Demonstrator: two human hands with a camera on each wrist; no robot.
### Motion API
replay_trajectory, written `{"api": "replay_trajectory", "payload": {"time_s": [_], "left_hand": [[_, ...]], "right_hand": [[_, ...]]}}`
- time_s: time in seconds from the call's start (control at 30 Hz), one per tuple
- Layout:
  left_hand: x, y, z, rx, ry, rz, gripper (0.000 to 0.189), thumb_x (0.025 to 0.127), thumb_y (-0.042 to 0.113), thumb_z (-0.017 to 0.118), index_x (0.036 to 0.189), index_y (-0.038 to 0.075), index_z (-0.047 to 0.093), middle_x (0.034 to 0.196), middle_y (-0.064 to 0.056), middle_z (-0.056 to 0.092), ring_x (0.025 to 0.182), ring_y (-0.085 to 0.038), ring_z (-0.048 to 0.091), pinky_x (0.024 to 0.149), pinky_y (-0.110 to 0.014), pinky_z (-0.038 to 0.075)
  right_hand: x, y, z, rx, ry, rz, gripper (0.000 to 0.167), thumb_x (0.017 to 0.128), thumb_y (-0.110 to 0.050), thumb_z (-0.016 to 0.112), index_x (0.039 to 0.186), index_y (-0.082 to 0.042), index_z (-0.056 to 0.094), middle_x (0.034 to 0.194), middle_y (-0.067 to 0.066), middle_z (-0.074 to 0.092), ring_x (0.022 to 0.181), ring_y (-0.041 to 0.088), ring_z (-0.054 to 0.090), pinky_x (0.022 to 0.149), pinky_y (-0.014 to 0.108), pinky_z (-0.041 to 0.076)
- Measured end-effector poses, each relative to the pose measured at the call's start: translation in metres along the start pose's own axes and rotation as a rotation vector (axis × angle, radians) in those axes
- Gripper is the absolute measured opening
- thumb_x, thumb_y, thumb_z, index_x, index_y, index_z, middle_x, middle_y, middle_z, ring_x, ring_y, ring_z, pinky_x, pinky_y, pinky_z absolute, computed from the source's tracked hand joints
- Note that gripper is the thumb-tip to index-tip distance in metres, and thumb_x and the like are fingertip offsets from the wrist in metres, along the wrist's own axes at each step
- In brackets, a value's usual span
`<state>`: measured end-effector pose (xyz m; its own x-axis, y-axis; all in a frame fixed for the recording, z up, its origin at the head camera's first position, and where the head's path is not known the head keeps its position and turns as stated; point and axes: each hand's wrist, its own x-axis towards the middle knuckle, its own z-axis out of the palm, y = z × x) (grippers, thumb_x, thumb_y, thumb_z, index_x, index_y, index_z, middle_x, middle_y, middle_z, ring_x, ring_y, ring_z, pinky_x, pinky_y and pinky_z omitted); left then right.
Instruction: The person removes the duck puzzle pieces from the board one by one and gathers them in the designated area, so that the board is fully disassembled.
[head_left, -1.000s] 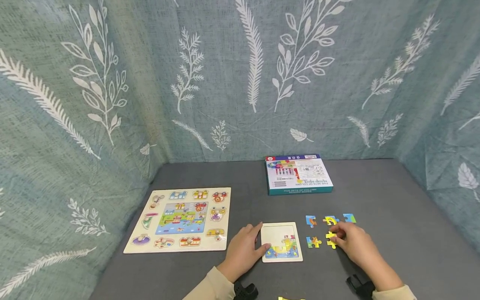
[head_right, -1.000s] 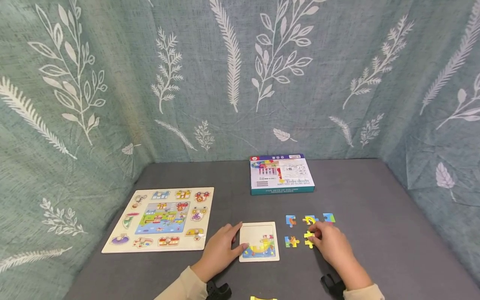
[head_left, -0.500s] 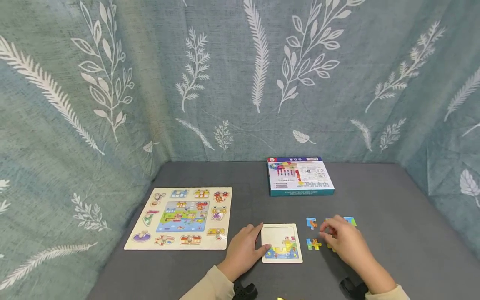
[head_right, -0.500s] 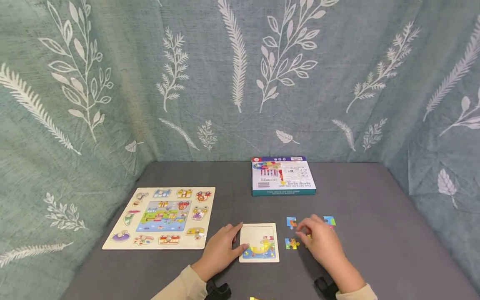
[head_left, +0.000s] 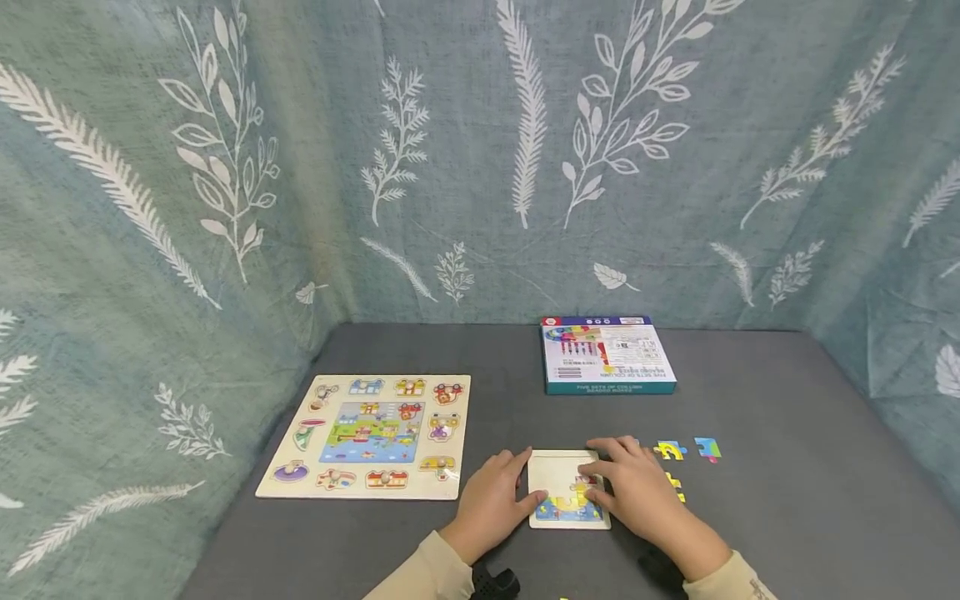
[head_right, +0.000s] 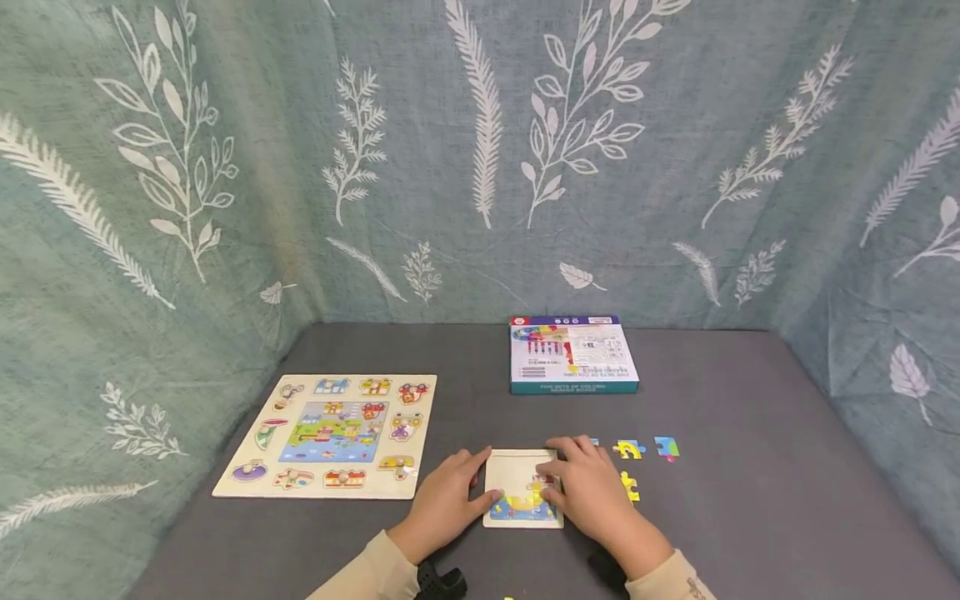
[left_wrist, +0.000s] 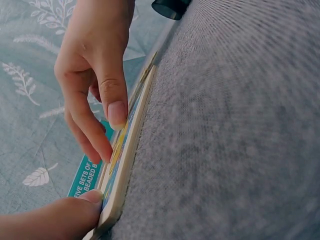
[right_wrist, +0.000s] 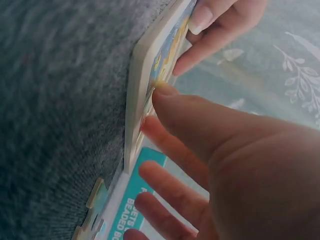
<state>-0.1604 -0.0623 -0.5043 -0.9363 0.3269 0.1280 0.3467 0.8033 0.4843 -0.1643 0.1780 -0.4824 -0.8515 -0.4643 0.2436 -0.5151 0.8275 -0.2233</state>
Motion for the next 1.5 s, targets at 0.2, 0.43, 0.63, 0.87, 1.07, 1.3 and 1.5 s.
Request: {"api": "replay_trajectory", "payload": {"time_s": [0.2,0.43,0.63,0.87,1.07,1.3,1.5], "left_hand": [[0.001,0.000,-0.003,0.007,-0.003,0.009,0.067,0.094,0.039,0.081,0.146,0.003,0.061,0.080,0.007,0.041,0.065,-0.008,0.036,0.058,-0.025,0.033],[0.001,0.000,-0.004,0.014,-0.005,0.002,0.068,0.093,0.041,0.081,0.146,0.003,0.061,0.079,0.007,0.041,0.065,-0.008,0.036,0.057,-0.025,0.033],[0.000,0.000,-0.005,0.024,-0.004,-0.012,0.068,0.093,0.040,0.081,0.146,0.002,0.061,0.079,0.006,0.041,0.066,-0.009,0.037,0.058,-0.026,0.033],[0.001,-0.001,-0.001,0.033,-0.001,-0.015,0.069,0.093,0.041,0.081,0.145,0.002,0.061,0.079,0.007,0.041,0.066,-0.008,0.037,0.058,-0.026,0.033],[0.000,0.000,0.002,0.021,0.009,-0.001,0.068,0.092,0.039,0.082,0.144,0.001,0.061,0.079,0.006,0.042,0.066,-0.008,0.037,0.059,-0.026,0.034],[0.003,0.002,0.002,0.030,0.010,0.003,0.068,0.092,0.039,0.083,0.145,0.001,0.061,0.079,0.006,0.041,0.067,-0.008,0.037,0.059,-0.026,0.034],[0.003,0.003,0.001,0.025,-0.001,0.003,0.069,0.092,0.039,0.083,0.145,0.001,0.061,0.079,0.006,0.042,0.067,-0.008,0.037,0.059,-0.026,0.035]], "right_hand": [[0.002,0.002,0.002,0.091,0.021,-0.030,0.020,0.082,-0.016,0.091,0.099,-0.016,0.081,0.119,0.006,0.066,0.110,0.030,0.062,0.095,0.057,0.050],[0.004,0.004,0.006,0.235,0.045,-0.019,0.032,0.080,-0.008,0.092,0.090,-0.024,0.066,0.095,-0.011,0.063,0.089,0.013,0.056,0.085,0.046,0.049],[0.007,0.004,0.003,0.387,0.027,0.003,0.027,0.084,-0.005,0.087,0.089,-0.023,0.068,0.087,-0.017,0.061,0.082,0.004,0.056,0.074,0.031,0.051],[0.003,0.018,-0.026,0.459,0.075,0.028,0.020,0.091,0.004,0.078,0.105,-0.010,0.080,0.093,-0.009,0.063,0.079,0.007,0.060,0.066,0.026,0.052],[-0.017,0.054,-0.055,0.452,0.064,0.169,0.018,0.091,0.001,0.078,0.108,-0.005,0.077,0.092,-0.006,0.067,0.077,0.007,0.059,0.063,0.027,0.050],[-0.049,0.095,-0.065,0.417,0.068,0.345,0.014,0.089,-0.001,0.082,0.095,-0.008,0.071,0.086,-0.002,0.071,0.074,0.012,0.068,0.064,0.028,0.054],[-0.067,0.112,-0.062,0.461,-0.047,0.423,0.012,0.091,-0.002,0.080,0.100,-0.003,0.071,0.085,0.000,0.066,0.072,0.013,0.064,0.062,0.028,0.052]]}}
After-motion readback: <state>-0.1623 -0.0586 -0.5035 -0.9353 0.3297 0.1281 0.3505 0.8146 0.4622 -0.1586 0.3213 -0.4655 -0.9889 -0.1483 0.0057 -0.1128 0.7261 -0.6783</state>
